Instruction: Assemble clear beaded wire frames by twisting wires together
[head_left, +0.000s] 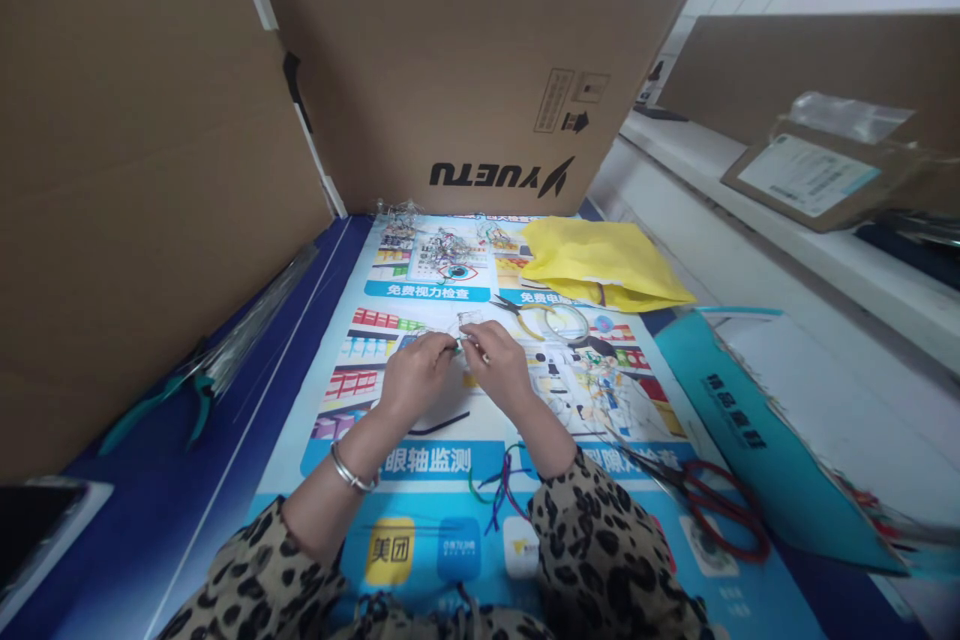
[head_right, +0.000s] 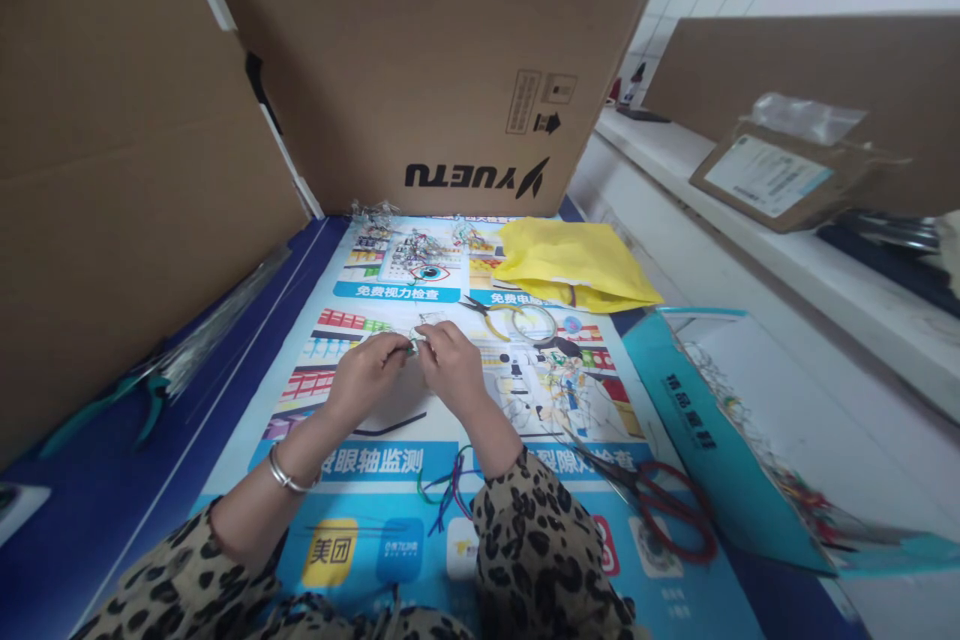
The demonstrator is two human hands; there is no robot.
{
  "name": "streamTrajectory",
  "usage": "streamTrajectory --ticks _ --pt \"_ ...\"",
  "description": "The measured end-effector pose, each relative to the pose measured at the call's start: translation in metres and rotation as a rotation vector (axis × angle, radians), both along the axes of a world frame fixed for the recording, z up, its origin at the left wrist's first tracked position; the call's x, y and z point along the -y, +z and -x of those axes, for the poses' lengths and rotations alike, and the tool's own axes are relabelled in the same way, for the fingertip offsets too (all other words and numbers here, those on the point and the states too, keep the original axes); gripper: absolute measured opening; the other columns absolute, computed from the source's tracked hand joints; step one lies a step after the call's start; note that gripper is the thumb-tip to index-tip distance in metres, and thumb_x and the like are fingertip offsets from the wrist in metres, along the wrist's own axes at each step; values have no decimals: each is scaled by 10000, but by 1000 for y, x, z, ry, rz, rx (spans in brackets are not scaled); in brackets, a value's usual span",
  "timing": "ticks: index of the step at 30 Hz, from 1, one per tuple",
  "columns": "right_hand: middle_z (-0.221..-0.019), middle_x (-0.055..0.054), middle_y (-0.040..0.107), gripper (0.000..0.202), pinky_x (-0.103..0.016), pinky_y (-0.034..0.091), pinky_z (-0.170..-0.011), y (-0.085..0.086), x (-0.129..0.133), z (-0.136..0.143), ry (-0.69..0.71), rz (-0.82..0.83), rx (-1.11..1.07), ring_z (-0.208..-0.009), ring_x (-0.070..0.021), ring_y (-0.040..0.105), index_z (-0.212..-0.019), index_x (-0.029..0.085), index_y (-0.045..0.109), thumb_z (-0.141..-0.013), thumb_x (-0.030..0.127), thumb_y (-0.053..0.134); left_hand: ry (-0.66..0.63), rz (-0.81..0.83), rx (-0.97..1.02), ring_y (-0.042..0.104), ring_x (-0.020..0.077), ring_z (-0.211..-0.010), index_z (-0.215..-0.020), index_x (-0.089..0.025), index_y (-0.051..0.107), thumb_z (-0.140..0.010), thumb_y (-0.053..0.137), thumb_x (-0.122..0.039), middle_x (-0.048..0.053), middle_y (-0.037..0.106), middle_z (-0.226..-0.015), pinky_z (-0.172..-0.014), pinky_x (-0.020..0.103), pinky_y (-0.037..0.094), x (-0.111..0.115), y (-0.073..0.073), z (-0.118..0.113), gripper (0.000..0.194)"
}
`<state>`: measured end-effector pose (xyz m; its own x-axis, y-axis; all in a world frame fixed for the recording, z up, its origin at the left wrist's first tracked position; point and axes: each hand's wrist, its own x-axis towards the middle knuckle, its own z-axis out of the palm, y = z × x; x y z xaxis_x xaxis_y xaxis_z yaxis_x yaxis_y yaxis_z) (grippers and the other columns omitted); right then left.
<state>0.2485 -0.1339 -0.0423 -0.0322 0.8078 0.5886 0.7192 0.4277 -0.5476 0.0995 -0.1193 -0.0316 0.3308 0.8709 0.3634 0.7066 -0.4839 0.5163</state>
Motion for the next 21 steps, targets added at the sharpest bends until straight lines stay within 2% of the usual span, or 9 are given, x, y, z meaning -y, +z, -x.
streamTrajectory --ticks 3,6,11,14,17,19,21 --pt "-894 -65 627 244 -257 480 -716 -2 -1 0 0 -10 140 -831 -161 588 -1031 224 649 -886 193 456 -29 20 8 615 173 -785 -902 -215 625 -838 436 -143 22 682 -850 -705 274 439 0 3 1 212" --pt "-875 -65 632 236 -253 478 -722 -1 0 1 -13 -3 198 -824 -159 589 -965 227 671 -899 198 447 -36 72 46 610 166 -752 -875 -215 618 -837 427 -148 18 676 -814 -689 273 431 2 8 2 205" --pt "-826 -64 635 200 -264 474 -744 -1 1 1 10 -28 189 -809 -161 590 -875 197 665 -877 202 464 87 318 275 595 141 -589 -722 -215 578 -776 548 -239 -37 624 -591 -612 250 413 0 13 2 67" --pt "-810 -58 634 169 -268 470 -740 -3 2 1 46 -59 198 -807 -163 587 -835 192 653 -841 180 484 123 406 399 580 134 -548 -683 -206 559 -733 598 -275 -45 599 -546 -575 240 405 -2 13 2 93" --pt "-800 -54 631 161 -268 468 -722 -5 3 0 58 -54 215 -790 -163 584 -810 199 649 -823 173 491 118 352 363 564 130 -570 -686 -201 566 -712 594 -232 -39 599 -592 -577 240 401 -2 15 2 49" --pt "-799 -54 633 160 -273 469 -713 -5 3 0 64 -50 218 -779 -164 584 -812 201 653 -815 170 495 100 292 274 561 132 -605 -705 -204 570 -713 567 -185 -33 605 -641 -603 247 405 -1 18 1 20" --pt "-809 -57 639 162 -280 475 -718 -4 4 -1 74 -55 205 -784 -167 588 -822 199 659 -814 174 499 64 205 176 565 147 -664 -731 -208 565 -722 534 -146 -21 608 -689 -642 263 415 1 18 1 70"
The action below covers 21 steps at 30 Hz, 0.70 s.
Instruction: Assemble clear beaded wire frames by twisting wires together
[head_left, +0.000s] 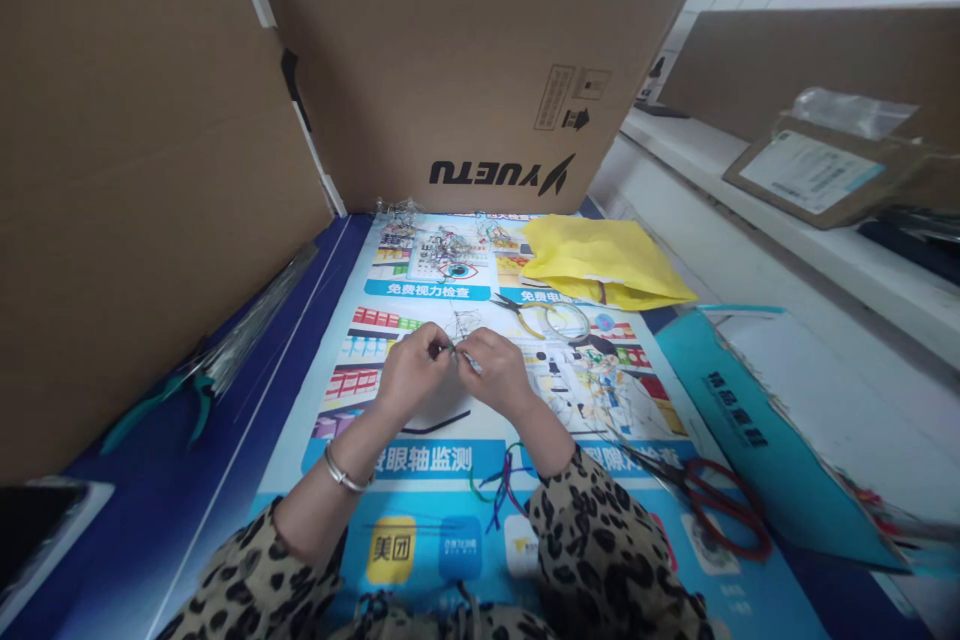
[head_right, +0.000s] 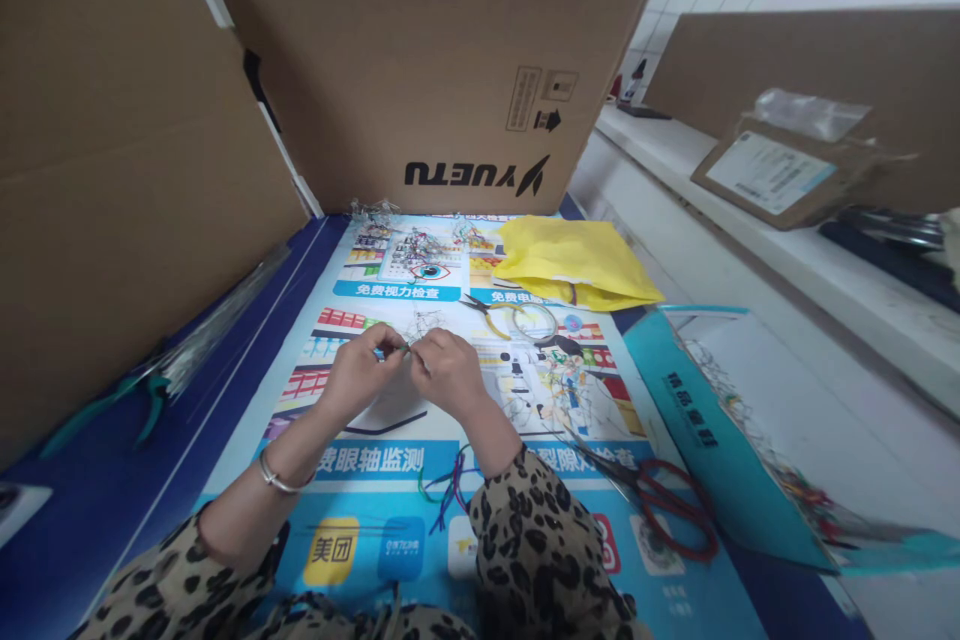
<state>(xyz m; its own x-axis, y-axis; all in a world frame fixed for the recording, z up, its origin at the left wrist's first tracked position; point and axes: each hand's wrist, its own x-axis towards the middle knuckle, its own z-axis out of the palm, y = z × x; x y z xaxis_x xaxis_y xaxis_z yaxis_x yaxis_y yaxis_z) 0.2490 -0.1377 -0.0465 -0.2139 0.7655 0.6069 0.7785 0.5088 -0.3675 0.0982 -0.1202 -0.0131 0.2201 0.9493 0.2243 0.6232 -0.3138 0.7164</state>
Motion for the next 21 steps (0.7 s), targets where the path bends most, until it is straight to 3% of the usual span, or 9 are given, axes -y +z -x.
streamTrajectory --ticks 6,9,21 --pt "-930 -77 657 216 -332 485 -795 4 -3 0 -55 -42 -101 -890 -189 578 -930 206 670 -843 177 475 -139 -318 -168 558 200 -837 -849 -210 569 -755 490 -89 35 623 -813 -755 319 434 -1 -7 1 172" --pt "-985 -65 670 258 -352 465 -813 5 -6 1 -42 -50 -72 -907 -198 548 -975 211 669 -853 135 454 -177 -343 -175 573 190 -817 -892 -210 569 -766 465 -66 31 630 -835 -744 310 443 -3 -11 2 217" --pt "-860 -62 697 256 -366 387 -737 6 -9 3 -74 25 0 -836 -215 540 -1019 225 683 -867 145 494 -155 -468 -211 588 139 -780 -875 -212 580 -854 409 -94 15 628 -815 -687 235 442 -7 -22 3 209"
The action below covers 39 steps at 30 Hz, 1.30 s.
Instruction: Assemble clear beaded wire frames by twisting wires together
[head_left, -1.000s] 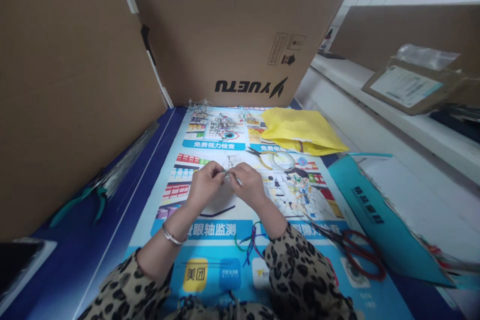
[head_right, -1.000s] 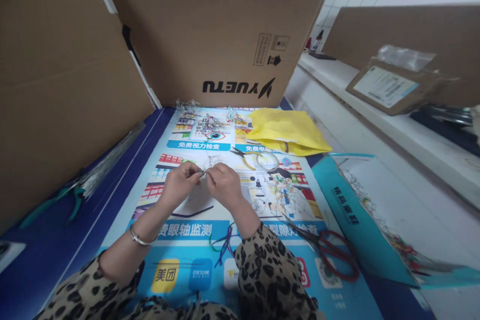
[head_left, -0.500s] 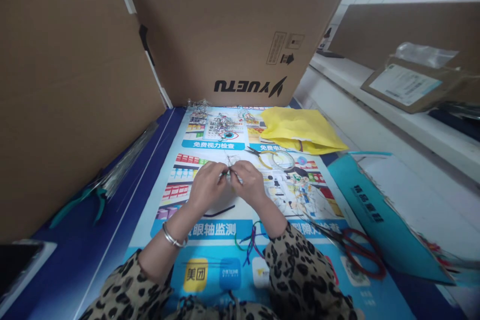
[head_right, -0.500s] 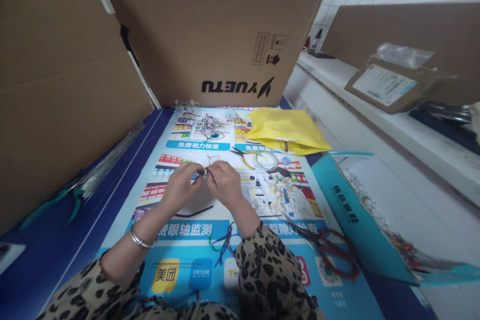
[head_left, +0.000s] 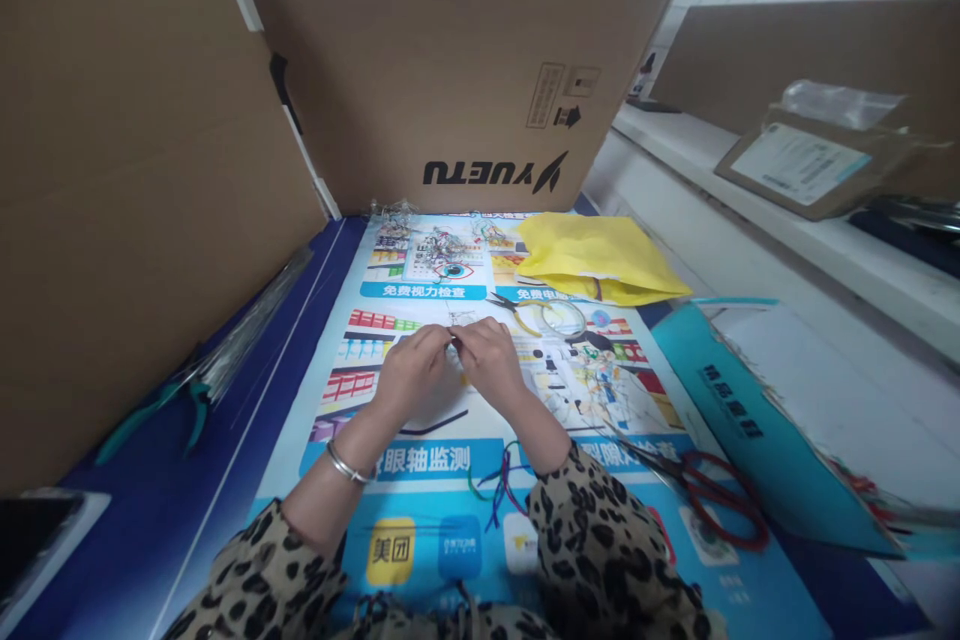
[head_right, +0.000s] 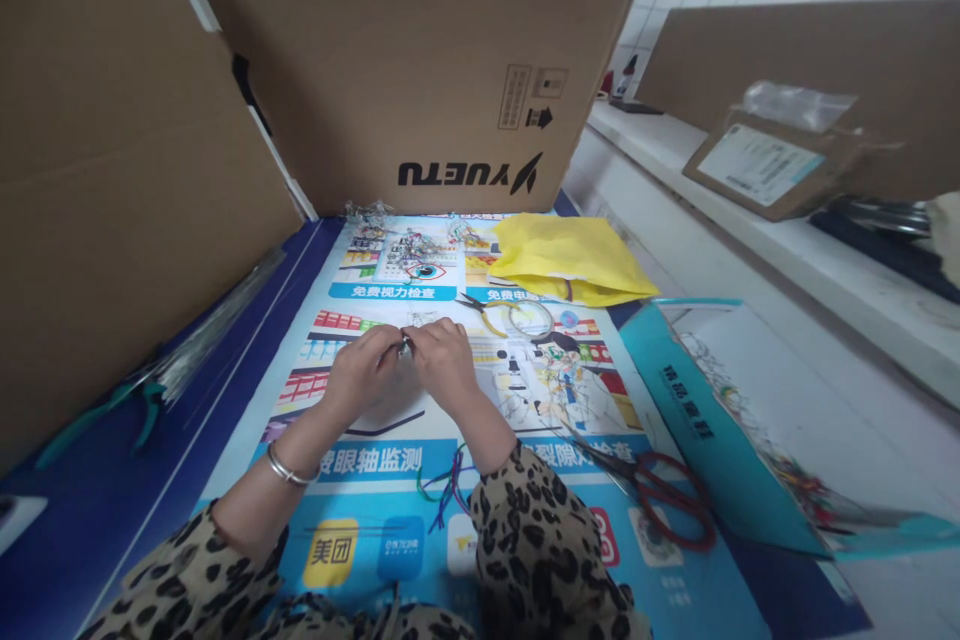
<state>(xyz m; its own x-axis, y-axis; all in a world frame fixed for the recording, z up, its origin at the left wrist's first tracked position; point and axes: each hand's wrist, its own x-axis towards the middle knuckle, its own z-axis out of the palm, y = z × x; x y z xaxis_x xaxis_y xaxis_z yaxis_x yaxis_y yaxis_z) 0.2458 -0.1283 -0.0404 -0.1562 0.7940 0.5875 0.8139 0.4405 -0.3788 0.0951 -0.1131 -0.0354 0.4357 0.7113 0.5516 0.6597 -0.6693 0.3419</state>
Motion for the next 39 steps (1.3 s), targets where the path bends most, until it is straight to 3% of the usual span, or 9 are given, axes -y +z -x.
streamTrajectory --ticks 12,18,22,26,31,35,39 --pt "-840 -27 706 170 -331 397 -755 2 -2 -2 56 99 -117 -831 -192 565 -902 218 688 -834 135 557 -2 -20 68 609 133 -803 -845 -208 580 -890 410 -161 24 658 -846 -670 219 439 0 -1 2 181" --pt "-795 -27 680 148 -325 378 -747 6 1 -1 54 83 -129 -817 -188 549 -852 205 671 -811 127 551 -24 -94 49 600 166 -800 -854 -210 605 -871 418 -131 33 666 -815 -723 268 430 -2 -5 5 203" --pt "-754 -31 655 129 -328 357 -728 5 2 -1 -12 38 -97 -801 -193 530 -817 190 648 -795 135 533 -18 -151 22 594 191 -806 -885 -199 607 -847 439 -106 43 672 -815 -727 296 417 -2 -4 7 196" --pt "-694 -31 618 132 -327 356 -736 3 2 -5 -144 2 -91 -759 -193 510 -770 178 627 -767 115 511 81 -174 39 585 196 -768 -860 -188 612 -832 460 -103 45 663 -778 -705 309 404 -2 1 9 176" --pt "-732 -38 645 152 -327 368 -759 3 1 -7 -210 104 -52 -790 -201 528 -784 185 645 -791 118 509 89 -174 -9 565 223 -806 -850 -187 626 -820 490 -126 55 658 -767 -712 345 375 -3 2 10 152" --pt "-873 -55 691 172 -328 382 -827 22 2 -15 -196 179 -14 -868 -201 559 -918 184 668 -855 185 509 54 -179 -24 563 232 -868 -877 -188 621 -838 502 -181 58 684 -838 -782 365 373 -3 0 8 125" --pt "-903 -45 696 181 -309 382 -862 62 17 -45 -257 112 -36 -890 -183 568 -885 178 676 -861 184 497 12 -208 -6 569 246 -940 -923 -187 612 -821 548 -230 59 696 -906 -846 387 364 -1 -1 5 127"
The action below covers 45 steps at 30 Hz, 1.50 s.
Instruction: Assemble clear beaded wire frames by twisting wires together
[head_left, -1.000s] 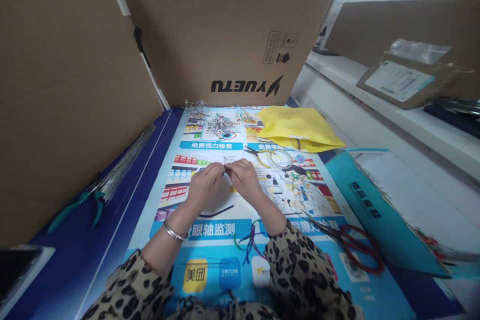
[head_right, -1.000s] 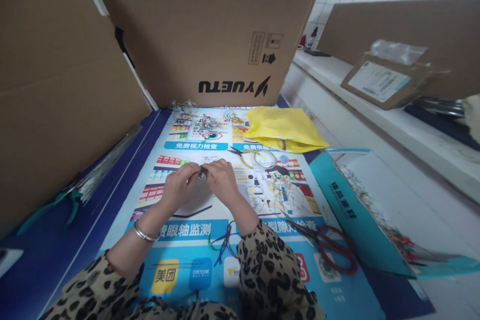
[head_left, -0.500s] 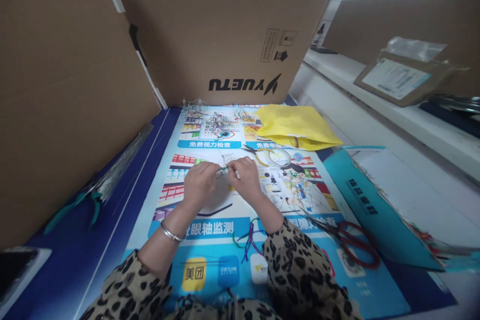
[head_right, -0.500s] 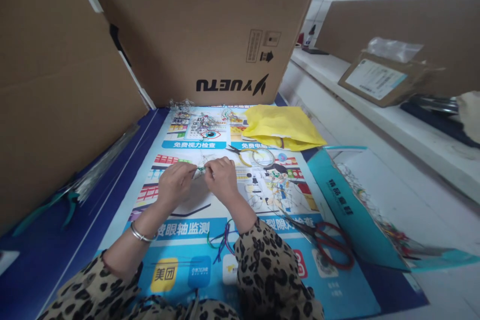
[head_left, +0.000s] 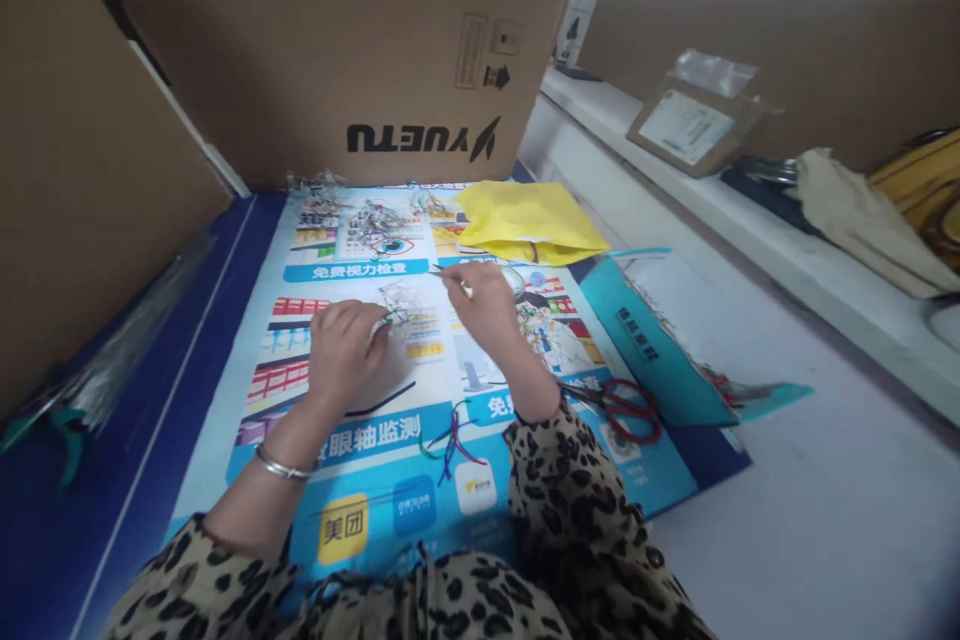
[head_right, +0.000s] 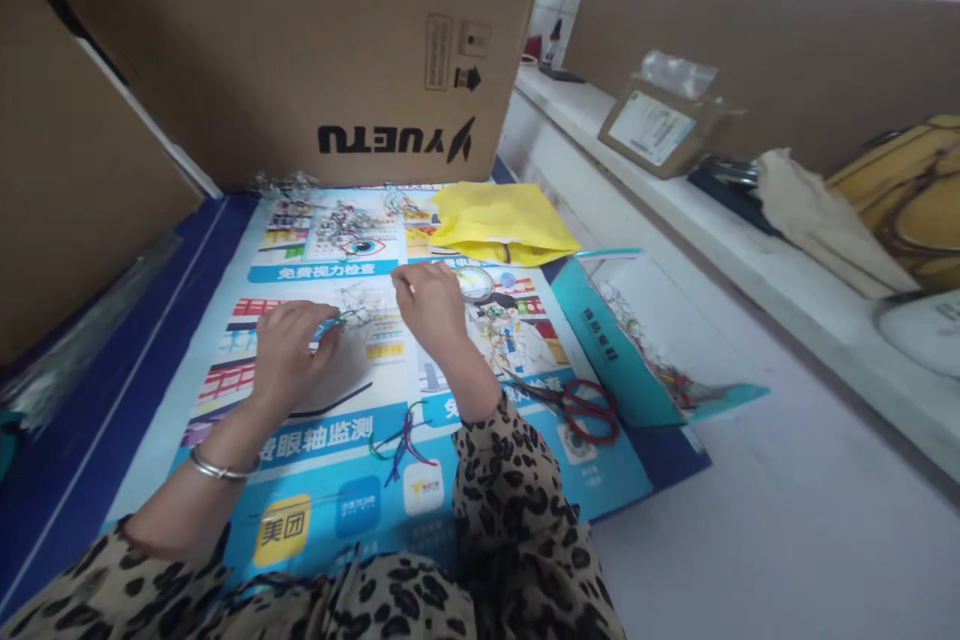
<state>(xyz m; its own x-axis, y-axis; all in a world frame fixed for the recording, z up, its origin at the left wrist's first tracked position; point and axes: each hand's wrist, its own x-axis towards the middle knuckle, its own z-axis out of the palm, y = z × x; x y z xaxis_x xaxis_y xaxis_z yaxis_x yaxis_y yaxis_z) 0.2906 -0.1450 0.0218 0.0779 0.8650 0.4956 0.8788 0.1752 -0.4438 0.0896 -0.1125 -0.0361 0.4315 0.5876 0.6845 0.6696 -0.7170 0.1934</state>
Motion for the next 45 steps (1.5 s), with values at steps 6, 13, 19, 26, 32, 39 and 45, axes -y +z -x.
streamTrajectory --ticks 6,13,19,26,32,39,45 --pt "-786 -23 684 173 -254 375 -656 37 43 -56 -79 311 108 -732 -147 571 -780 183 678 -808 171 508 -69 -94 99 582 251 -952 -946 -194 605 -754 636 -230 70 692 -942 -876 414 369 7 4 -2 198" --pt "-745 -49 668 197 -256 335 -604 -5 86 -55 22 598 335 -712 -160 558 -719 177 672 -825 191 507 -115 -165 236 599 231 -893 -833 -207 602 -734 632 -161 58 701 -867 -858 417 387 14 8 -4 113" --pt "-857 -52 669 141 -267 388 -746 -48 108 -19 338 531 240 -867 -184 554 -894 185 676 -834 165 549 -190 -104 295 612 216 -869 -829 -208 597 -735 623 -149 39 693 -849 -841 409 413 30 10 -10 114" --pt "-839 -45 643 232 -284 396 -809 -66 101 -12 264 467 134 -842 -174 544 -1030 172 640 -810 139 573 -395 133 350 578 157 -720 -857 -184 569 -776 572 -90 26 636 -737 -691 308 457 71 4 -20 125" --pt "-896 -45 632 232 -292 390 -816 -63 97 -7 292 510 177 -884 -173 540 -1033 213 637 -832 144 544 -561 356 92 570 180 -813 -911 -175 590 -849 497 -169 64 646 -851 -732 319 465 101 -4 -23 112" --pt "-865 -43 627 205 -310 434 -797 -70 97 -10 277 458 54 -864 -183 561 -960 196 637 -790 110 561 -600 403 -163 541 204 -842 -907 -177 621 -868 454 -231 78 621 -891 -736 346 450 113 -7 -25 180" --pt "-802 -35 634 80 -300 439 -764 -68 114 -22 283 471 -39 -832 -180 571 -822 187 635 -791 128 590 -584 579 -59 534 188 -894 -896 -183 591 -857 444 -161 66 610 -933 -777 319 457 103 -15 -23 153"
